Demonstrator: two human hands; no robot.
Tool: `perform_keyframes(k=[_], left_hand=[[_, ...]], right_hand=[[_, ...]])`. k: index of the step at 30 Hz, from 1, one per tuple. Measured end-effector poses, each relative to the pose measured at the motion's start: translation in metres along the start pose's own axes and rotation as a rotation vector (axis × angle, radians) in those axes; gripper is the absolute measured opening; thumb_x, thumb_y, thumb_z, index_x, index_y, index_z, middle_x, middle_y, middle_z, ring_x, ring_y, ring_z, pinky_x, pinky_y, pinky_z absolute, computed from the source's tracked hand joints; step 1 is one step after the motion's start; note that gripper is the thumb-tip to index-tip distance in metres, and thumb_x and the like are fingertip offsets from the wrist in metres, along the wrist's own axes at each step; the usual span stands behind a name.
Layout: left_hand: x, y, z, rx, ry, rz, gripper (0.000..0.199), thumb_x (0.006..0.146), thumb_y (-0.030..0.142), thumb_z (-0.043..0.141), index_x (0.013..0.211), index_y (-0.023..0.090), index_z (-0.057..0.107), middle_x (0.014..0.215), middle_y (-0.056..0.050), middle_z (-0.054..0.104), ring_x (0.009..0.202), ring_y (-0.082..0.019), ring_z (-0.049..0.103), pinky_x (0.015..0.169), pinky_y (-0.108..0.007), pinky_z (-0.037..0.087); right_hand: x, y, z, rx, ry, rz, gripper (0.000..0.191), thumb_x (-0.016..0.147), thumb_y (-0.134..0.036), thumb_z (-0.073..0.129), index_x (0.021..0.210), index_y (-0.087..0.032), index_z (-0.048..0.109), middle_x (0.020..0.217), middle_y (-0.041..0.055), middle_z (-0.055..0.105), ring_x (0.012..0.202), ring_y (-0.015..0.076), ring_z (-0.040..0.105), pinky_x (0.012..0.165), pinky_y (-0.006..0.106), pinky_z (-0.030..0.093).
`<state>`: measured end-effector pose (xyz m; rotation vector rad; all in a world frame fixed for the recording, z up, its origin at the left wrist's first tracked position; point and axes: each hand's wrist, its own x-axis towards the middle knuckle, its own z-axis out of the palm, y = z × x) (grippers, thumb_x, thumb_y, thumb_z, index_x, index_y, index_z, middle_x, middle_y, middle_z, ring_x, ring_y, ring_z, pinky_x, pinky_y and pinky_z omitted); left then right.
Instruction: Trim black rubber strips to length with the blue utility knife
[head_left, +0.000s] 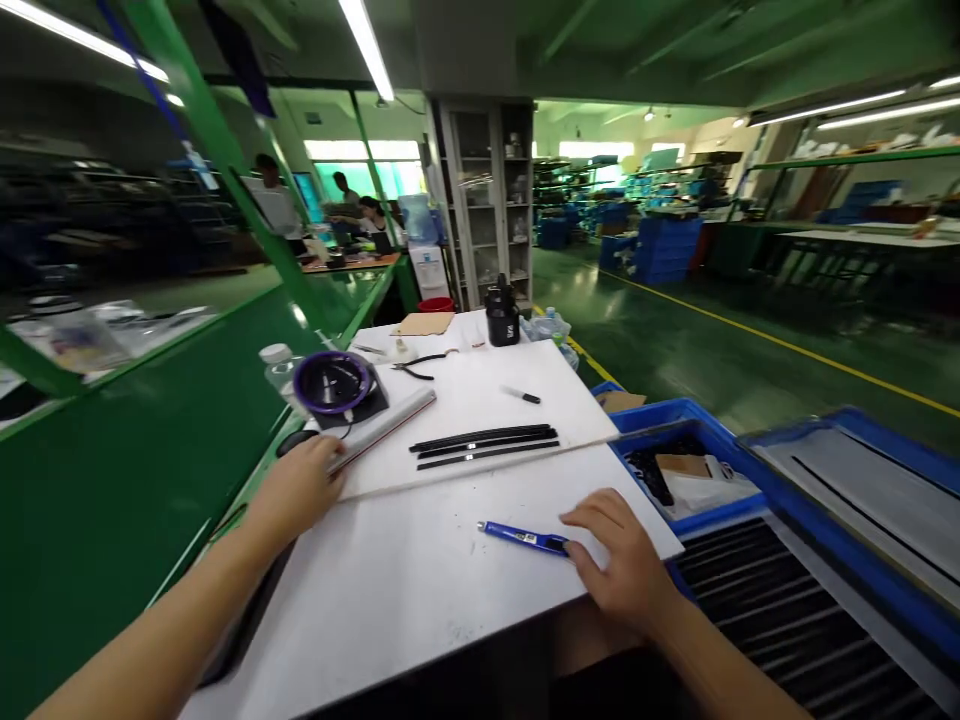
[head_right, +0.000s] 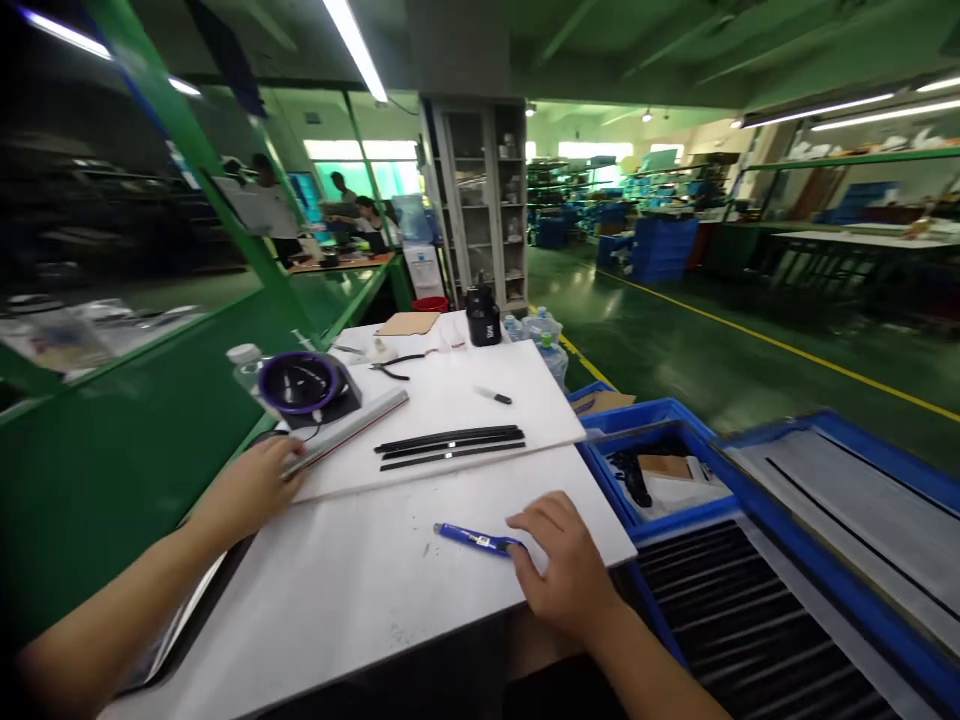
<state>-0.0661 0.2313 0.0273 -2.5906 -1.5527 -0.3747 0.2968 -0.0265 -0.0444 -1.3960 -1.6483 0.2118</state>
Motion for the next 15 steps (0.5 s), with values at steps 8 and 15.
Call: perform_keyframes(k=[8, 15], left_hand=[[0.005, 0.087, 0.027, -0.04, -0.176, 0.21, 0.029, 0.094, 0.034, 0.041, 0.103, 0.024, 0.067, 0.109, -0.008, 0.068, 0.103, -0.027, 0.061, 0.089, -0.039, 0.047], [0.019, 0.093, 0.051, -0.171, -0.229, 0.125, 0.025, 0.09, 0.037, 0.048, 0.098, 0.022, 0.066, 0.105, -0.009, 0.065, 0.097, -0.027, 0.062, 0.081, -0.038, 0.05]], right_hand=[[0.033, 0.007, 0.032, 0.136, -0.321, 0.24, 0.032, 0.079, -0.025, 0.071, 0.111, -0.021, 0.072, 0.097, 0.0075, 0.067, 0.096, 0.0275, 0.058, 0.09, 0.045, 0.047], [0.034, 0.005, 0.026, 0.223, -0.354, 0.231, 0.024, 0.083, -0.02, 0.065, 0.104, -0.024, 0.077, 0.098, 0.0054, 0.065, 0.098, 0.0254, 0.056, 0.092, 0.042, 0.044]])
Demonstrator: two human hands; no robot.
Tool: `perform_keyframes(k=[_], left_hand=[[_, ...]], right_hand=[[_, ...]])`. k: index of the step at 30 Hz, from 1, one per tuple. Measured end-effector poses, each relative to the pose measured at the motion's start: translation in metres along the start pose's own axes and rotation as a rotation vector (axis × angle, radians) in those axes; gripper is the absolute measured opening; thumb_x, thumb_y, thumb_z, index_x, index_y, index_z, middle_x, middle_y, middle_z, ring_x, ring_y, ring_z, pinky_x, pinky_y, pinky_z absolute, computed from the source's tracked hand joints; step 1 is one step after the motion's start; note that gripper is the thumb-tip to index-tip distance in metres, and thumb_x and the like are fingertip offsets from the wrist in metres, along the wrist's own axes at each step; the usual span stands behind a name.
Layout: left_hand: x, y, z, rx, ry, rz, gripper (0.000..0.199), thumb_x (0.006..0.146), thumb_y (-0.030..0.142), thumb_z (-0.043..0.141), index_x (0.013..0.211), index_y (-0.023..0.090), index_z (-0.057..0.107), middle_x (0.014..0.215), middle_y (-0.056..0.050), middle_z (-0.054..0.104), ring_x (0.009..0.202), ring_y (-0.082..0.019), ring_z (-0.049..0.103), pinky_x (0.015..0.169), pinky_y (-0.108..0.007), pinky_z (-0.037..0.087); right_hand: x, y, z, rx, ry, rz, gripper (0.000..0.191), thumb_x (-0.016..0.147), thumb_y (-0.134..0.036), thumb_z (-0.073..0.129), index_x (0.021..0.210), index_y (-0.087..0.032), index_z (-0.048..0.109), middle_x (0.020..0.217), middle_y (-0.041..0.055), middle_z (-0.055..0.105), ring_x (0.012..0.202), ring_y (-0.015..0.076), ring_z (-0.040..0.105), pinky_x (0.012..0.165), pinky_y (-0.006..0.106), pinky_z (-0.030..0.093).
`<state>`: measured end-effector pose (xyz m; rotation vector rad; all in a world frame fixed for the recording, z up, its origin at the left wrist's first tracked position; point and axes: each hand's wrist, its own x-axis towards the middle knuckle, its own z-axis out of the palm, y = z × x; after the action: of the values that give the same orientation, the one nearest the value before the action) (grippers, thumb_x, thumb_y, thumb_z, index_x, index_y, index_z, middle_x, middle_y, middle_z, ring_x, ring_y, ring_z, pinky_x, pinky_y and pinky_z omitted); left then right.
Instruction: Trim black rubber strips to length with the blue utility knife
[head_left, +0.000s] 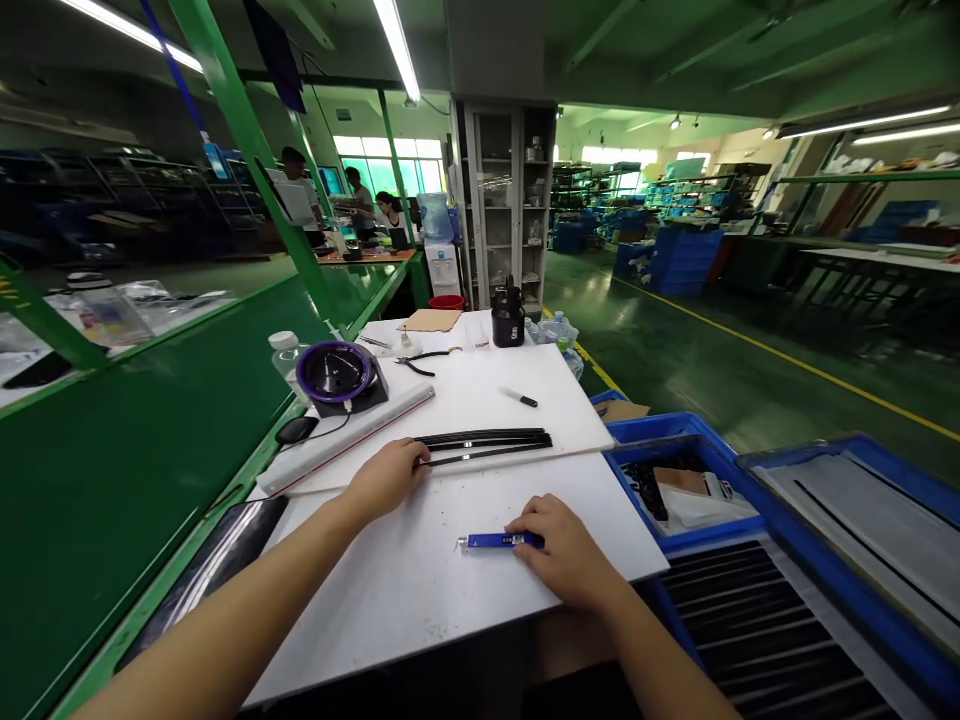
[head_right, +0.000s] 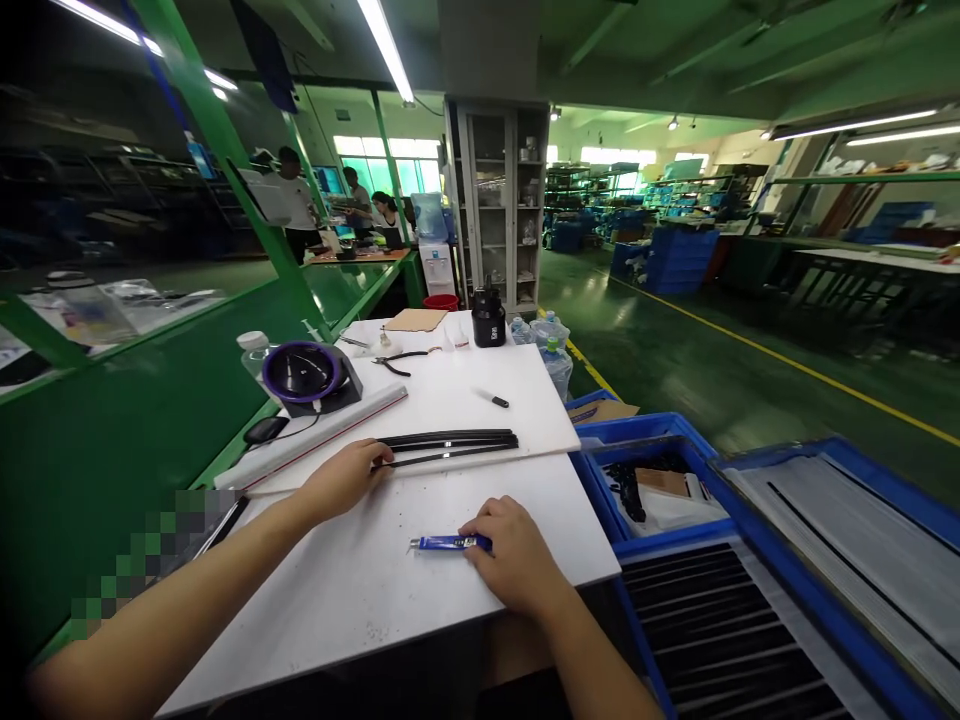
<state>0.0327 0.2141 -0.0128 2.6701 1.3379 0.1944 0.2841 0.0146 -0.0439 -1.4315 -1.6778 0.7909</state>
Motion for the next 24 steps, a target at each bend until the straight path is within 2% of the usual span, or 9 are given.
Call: perform_keyframes(k=[4, 7, 10, 12, 14, 15, 18, 21, 24], left_hand=[[-0.005, 0.005, -0.002, -0.024, 0.013, 0.003, 0.019, 0.089, 0.032, 0.047, 0.092, 0.021, 0.063, 0.106, -0.011, 0.064, 0.101, -0.029, 0.059, 0.085, -0.039, 0.048], [-0.012, 0.017, -0.007, -0.036, 0.021, -0.004, 0.015, 0.088, 0.025, 0.044, 0.087, 0.021, 0.059, 0.1, -0.01, 0.064, 0.097, -0.029, 0.058, 0.084, -0.039, 0.045], [-0.024, 0.032, -0.02, -0.084, 0.029, -0.079, 0.017, 0.092, 0.028, 0.04, 0.087, 0.021, 0.055, 0.083, -0.008, 0.063, 0.081, -0.026, 0.058, 0.075, -0.037, 0.044], [-0.037, 0.046, -0.035, -0.16, 0.024, -0.123, 0.019, 0.096, 0.034, 0.037, 0.093, 0.022, 0.052, 0.08, -0.005, 0.062, 0.072, -0.022, 0.057, 0.068, -0.033, 0.043], [-0.056, 0.065, -0.054, -0.316, -0.004, -0.133, 0.023, 0.099, 0.038, 0.031, 0.104, 0.024, 0.048, 0.088, -0.002, 0.063, 0.069, -0.017, 0.056, 0.064, -0.028, 0.044], [-0.067, 0.077, -0.065, -0.56, -0.029, -0.15, 0.025, 0.099, 0.041, 0.032, 0.111, 0.024, 0.047, 0.088, -0.001, 0.06, 0.069, -0.016, 0.054, 0.064, -0.028, 0.044], [-0.105, 0.121, -0.098, -0.977, -0.045, -0.169, 0.033, 0.099, 0.051, 0.038, 0.118, 0.026, 0.046, 0.076, 0.003, 0.044, 0.066, -0.013, 0.04, 0.064, -0.025, 0.038], [-0.137, 0.162, -0.122, -1.114, -0.069, -0.117, 0.039, 0.098, 0.057, 0.042, 0.125, 0.028, 0.045, 0.077, 0.002, 0.043, 0.067, -0.013, 0.038, 0.062, -0.025, 0.035], [-0.156, 0.185, -0.133, -1.192, -0.093, 0.085, 0.037, 0.099, 0.053, 0.043, 0.125, 0.028, 0.047, 0.072, 0.003, 0.042, 0.061, -0.012, 0.037, 0.057, -0.025, 0.031]], right_hand=[[0.001, 0.003, -0.005, 0.18, 0.068, 0.012, 0.024, 0.087, -0.022, 0.062, 0.108, -0.024, 0.074, 0.104, 0.0045, 0.062, 0.096, 0.0215, 0.059, 0.089, 0.037, 0.046], [-0.001, 0.013, -0.004, 0.347, 0.197, 0.041, 0.021, 0.09, -0.027, 0.062, 0.109, -0.023, 0.07, 0.104, 0.0045, 0.062, 0.097, 0.0204, 0.059, 0.09, 0.035, 0.045], [-0.004, 0.025, 0.0, 0.56, 0.369, 0.094, 0.021, 0.095, -0.037, 0.057, 0.108, -0.022, 0.063, 0.092, 0.0028, 0.061, 0.077, 0.0155, 0.056, 0.072, 0.03, 0.045], [-0.005, 0.031, 0.001, 0.714, 0.506, 0.119, 0.023, 0.098, -0.043, 0.052, 0.106, -0.022, 0.057, 0.084, -0.0004, 0.057, 0.063, 0.0108, 0.048, 0.059, 0.025, 0.039], [-0.006, 0.035, 0.001, 0.848, 0.623, 0.128, 0.024, 0.098, -0.046, 0.05, 0.104, -0.024, 0.053, 0.08, -0.0032, 0.053, 0.057, 0.008, 0.042, 0.054, 0.022, 0.034], [-0.006, 0.036, 0.001, 0.903, 0.659, 0.133, 0.024, 0.097, -0.047, 0.051, 0.104, -0.024, 0.052, 0.079, -0.0039, 0.052, 0.056, 0.0073, 0.041, 0.053, 0.021, 0.034], [-0.005, 0.034, -0.001, 1.018, 0.677, 0.155, 0.025, 0.093, -0.045, 0.06, 0.104, -0.023, 0.055, 0.078, -0.0034, 0.054, 0.055, 0.0065, 0.042, 0.052, 0.02, 0.035], [-0.005, 0.032, -0.001, 1.074, 0.668, 0.174, 0.026, 0.09, -0.043, 0.068, 0.101, -0.021, 0.059, 0.077, -0.0029, 0.056, 0.055, 0.0059, 0.043, 0.051, 0.018, 0.036], [-0.005, 0.031, 0.0, 1.099, 0.692, 0.167, 0.031, 0.088, -0.045, 0.071, 0.107, -0.023, 0.061, 0.072, -0.0049, 0.052, 0.053, 0.0049, 0.041, 0.048, 0.016, 0.034]])
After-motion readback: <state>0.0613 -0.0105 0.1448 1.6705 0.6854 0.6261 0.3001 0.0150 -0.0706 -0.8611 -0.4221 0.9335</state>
